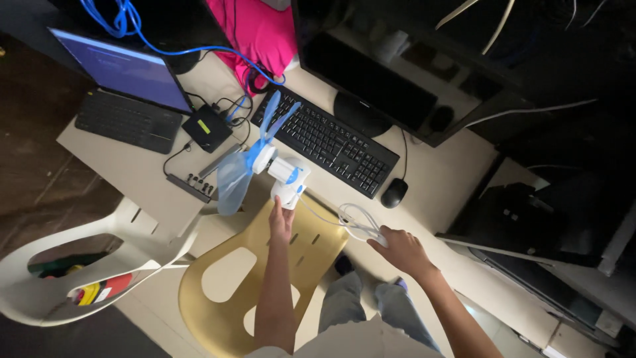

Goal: The person cleans a small blue and white desk fan using a fluffy duster, wiping the blades and body. They then plug the fan into a power strip and move two bottles of cleaning solution to a different location on the desk.

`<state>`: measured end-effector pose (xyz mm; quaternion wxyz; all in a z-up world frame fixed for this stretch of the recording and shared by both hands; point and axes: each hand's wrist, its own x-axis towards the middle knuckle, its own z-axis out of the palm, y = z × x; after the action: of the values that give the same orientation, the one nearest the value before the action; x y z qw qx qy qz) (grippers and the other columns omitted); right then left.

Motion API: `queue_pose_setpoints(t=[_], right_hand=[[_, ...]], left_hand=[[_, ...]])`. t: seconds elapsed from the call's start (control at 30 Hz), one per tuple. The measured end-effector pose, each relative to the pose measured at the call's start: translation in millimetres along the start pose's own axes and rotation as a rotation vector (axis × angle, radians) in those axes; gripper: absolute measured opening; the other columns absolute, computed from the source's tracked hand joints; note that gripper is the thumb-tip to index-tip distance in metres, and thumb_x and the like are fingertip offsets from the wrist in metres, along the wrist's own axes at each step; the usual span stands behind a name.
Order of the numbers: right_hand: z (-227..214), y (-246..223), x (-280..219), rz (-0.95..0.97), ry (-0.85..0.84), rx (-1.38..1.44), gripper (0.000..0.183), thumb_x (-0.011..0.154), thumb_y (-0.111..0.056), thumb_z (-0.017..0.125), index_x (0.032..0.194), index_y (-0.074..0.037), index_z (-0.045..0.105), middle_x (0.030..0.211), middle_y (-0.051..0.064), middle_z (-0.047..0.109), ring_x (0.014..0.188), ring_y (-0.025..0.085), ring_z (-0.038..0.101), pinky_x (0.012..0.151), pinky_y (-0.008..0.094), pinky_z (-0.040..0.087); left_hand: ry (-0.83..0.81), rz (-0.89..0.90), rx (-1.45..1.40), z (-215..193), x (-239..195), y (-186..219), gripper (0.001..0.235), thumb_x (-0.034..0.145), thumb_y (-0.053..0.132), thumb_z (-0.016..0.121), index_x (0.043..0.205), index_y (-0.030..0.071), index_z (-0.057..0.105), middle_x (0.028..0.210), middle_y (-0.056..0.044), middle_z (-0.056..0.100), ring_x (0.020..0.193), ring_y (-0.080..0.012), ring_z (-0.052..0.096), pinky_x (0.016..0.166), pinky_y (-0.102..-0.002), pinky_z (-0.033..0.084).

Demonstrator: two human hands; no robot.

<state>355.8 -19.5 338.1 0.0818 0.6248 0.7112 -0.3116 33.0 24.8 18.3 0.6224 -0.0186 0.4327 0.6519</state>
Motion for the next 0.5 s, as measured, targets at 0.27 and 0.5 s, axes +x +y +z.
queue_pose_setpoints(t=[0.27, 0.5], right_hand=[[-21, -13, -9, 0.02, 0.016, 0.308, 0.046, 0.092, -0.048, 0.065, 0.107, -0.006, 0.056, 0.071, 0.019, 0.071, 0.063, 0.03, 0.07, 0.063, 0.042, 0.055], [-43, 12, -49, -0.106, 0.016, 0.635, 0.035, 0.101, -0.039, 0.057, 0.096, -0.004, 0.061, 0.074, 0.006, 0.074, 0.055, 0.014, 0.065, 0.054, 0.032, 0.052]], left_hand=[[0.079, -0.106, 0.226, -17, -27, -64, 0.05, 0.102, 0.048, 0.065, 0.123, 0.003, 0.059, 0.103, -0.006, 0.058, 0.089, -0.0162, 0.06, 0.077, -0.028, 0.056], [-0.233, -0.025, 0.595, 96, -198, -58, 0.051, 0.1, 0.043, 0.056, 0.133, 0.004, 0.06, 0.128, -0.01, 0.068, 0.112, -0.018, 0.068, 0.095, -0.032, 0.056]])
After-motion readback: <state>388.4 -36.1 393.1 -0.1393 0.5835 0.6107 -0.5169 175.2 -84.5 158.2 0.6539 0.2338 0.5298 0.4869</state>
